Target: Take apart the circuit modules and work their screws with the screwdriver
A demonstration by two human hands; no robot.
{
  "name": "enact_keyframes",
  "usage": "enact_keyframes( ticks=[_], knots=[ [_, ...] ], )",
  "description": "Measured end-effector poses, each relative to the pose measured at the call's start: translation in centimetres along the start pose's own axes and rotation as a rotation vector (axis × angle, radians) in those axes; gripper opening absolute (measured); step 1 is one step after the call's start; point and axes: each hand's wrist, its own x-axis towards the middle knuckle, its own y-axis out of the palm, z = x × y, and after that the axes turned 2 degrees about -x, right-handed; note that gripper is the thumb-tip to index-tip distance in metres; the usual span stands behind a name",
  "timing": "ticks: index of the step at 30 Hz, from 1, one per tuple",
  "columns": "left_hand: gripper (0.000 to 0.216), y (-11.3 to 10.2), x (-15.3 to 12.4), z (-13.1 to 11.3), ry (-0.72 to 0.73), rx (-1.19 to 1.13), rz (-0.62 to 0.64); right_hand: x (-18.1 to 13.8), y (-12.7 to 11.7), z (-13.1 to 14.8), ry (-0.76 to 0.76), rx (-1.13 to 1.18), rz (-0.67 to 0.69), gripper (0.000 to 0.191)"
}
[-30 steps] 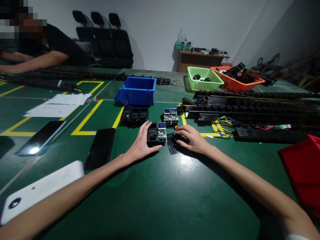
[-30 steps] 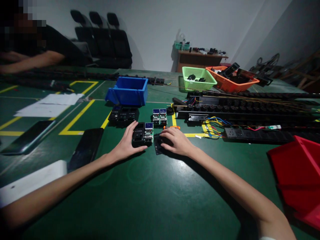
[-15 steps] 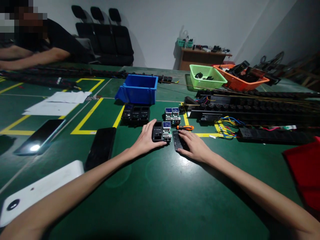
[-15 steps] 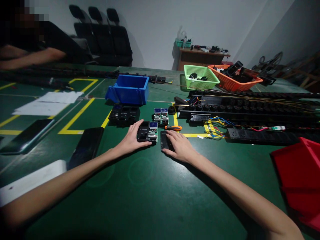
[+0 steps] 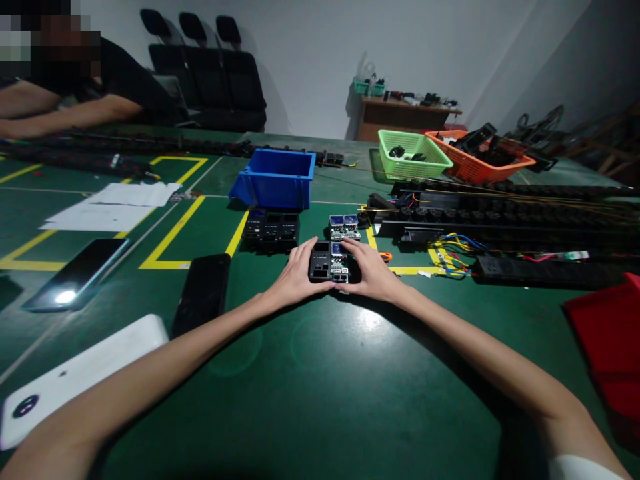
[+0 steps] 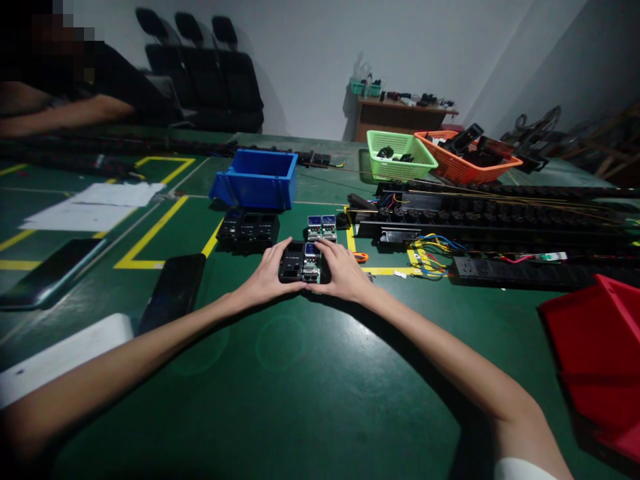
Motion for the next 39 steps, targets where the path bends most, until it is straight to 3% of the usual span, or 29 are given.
enact_keyframes(
  ticks=[12,39],
  knots=[
    [0.105,0.1,-0.2,0.4,-0.058,-0.086,-0.008,-0.5,1.2,-0.7,-0.03,0.004,-0.027,0.087],
    [0.106,0.0,-0.4,0.2,-0.083,-0.121,-0.018,-0.4,1.1,-0.8,-0.033,0.016,-0.02,0.086]
  ],
)
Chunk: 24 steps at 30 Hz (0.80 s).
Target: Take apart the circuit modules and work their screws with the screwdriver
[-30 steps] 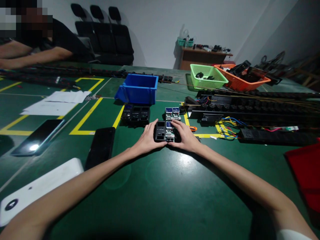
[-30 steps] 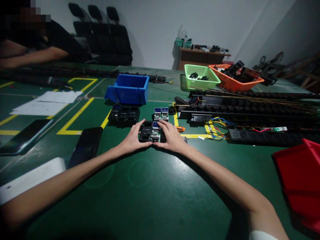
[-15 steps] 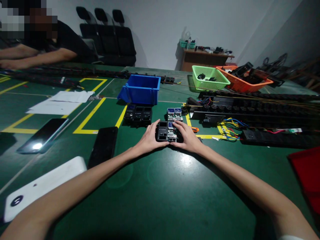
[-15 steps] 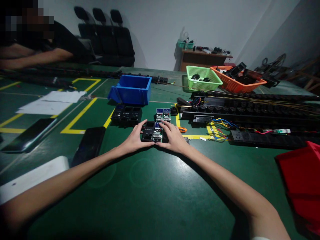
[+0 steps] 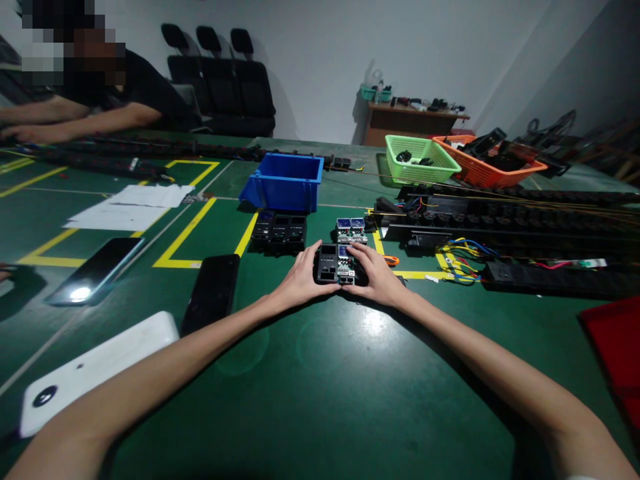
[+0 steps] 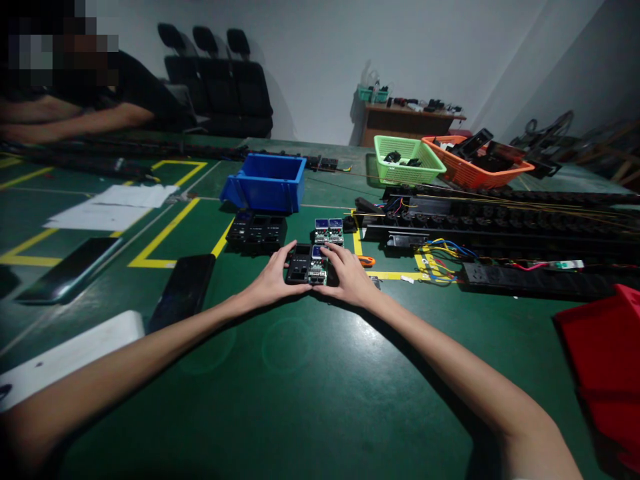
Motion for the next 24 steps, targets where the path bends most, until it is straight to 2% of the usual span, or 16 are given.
enact_keyframes(
  ticks=[24],
  knots=[
    [0.107,0.06,0.03,0.14,-0.013,0.007,0.01,-0.03,0.01,0.04,0.004,0.009,-0.003,0.084]
  ],
)
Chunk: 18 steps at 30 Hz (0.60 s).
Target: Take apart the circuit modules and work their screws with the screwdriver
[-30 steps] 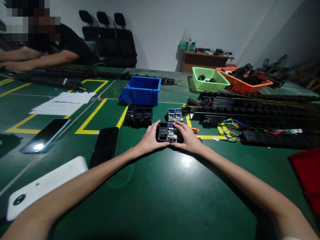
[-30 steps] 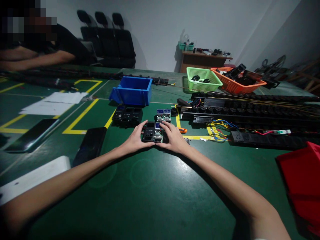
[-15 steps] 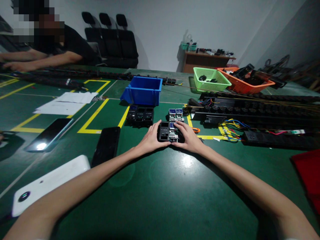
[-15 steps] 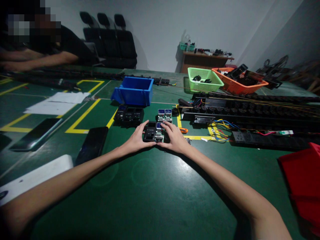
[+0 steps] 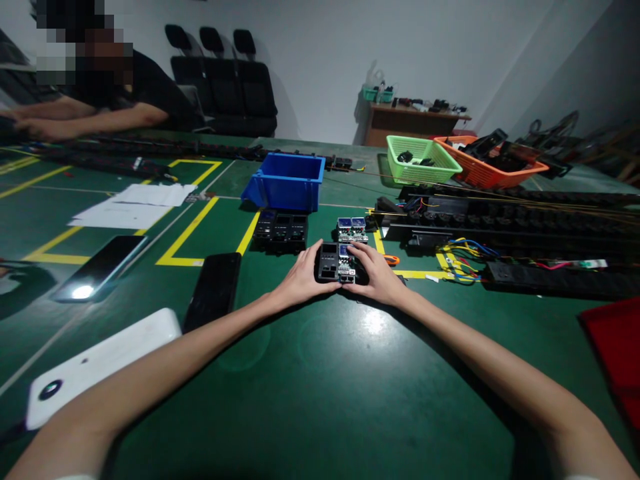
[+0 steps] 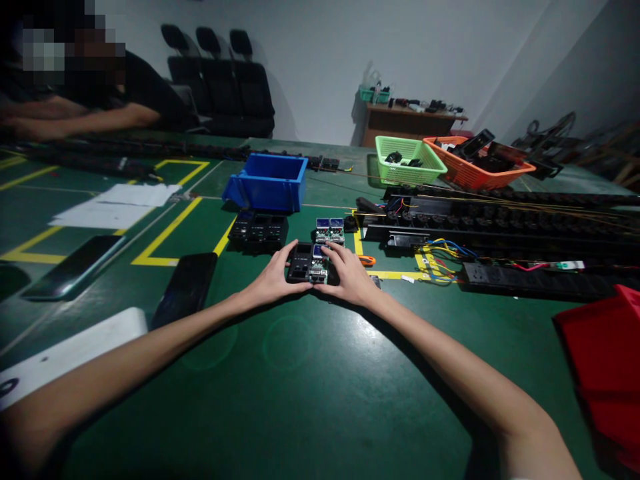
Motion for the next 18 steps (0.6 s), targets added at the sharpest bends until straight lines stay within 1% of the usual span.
enact_keyframes(
  ticks=[18],
  knots=[
    [0.107,0.0,-0.03,0.03,0.0,-0.012,-0.017,-0.01,-0.08,0.07,0.004,0.012,0.001,0.086]
  ],
)
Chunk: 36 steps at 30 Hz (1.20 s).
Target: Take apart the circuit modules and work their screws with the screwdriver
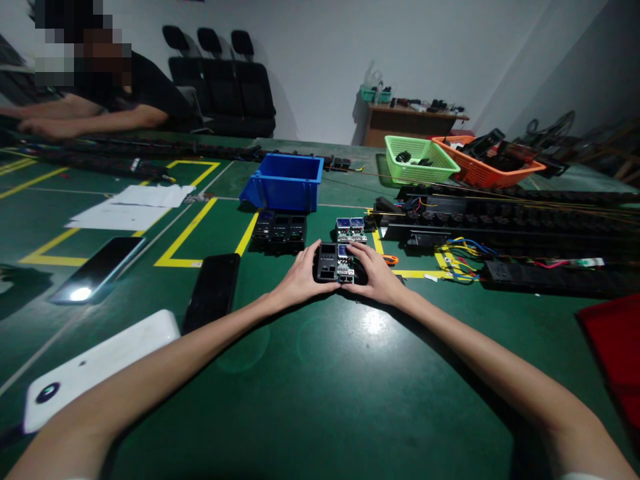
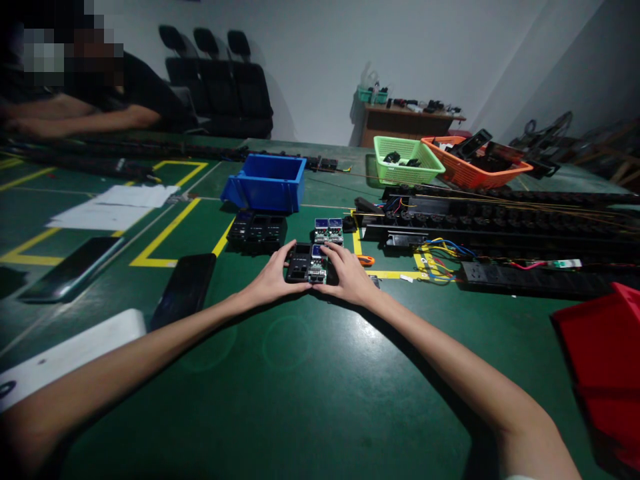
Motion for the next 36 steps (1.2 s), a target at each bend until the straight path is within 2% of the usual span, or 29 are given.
enact_keyframes(
  ticks=[21,29,36],
  knots=[
    [0.107,-0.1,0.1,-0.4,0.011,-0.116,-0.03,0.3,-0.4,0.1,-0.012,0.176,-0.054,0.092],
    [0.105,-0.1,0.0,-0.5,0.036,-0.158,-0.053,0.4,-0.4,0.1,-0.032,0.239,-0.08,0.088],
    [0.103,-0.4,-0.1,-1.0,0.039,-0.216,-0.092,1.0,-1.5,0.7,0.003,0.293,-0.033,0.083]
  ],
)
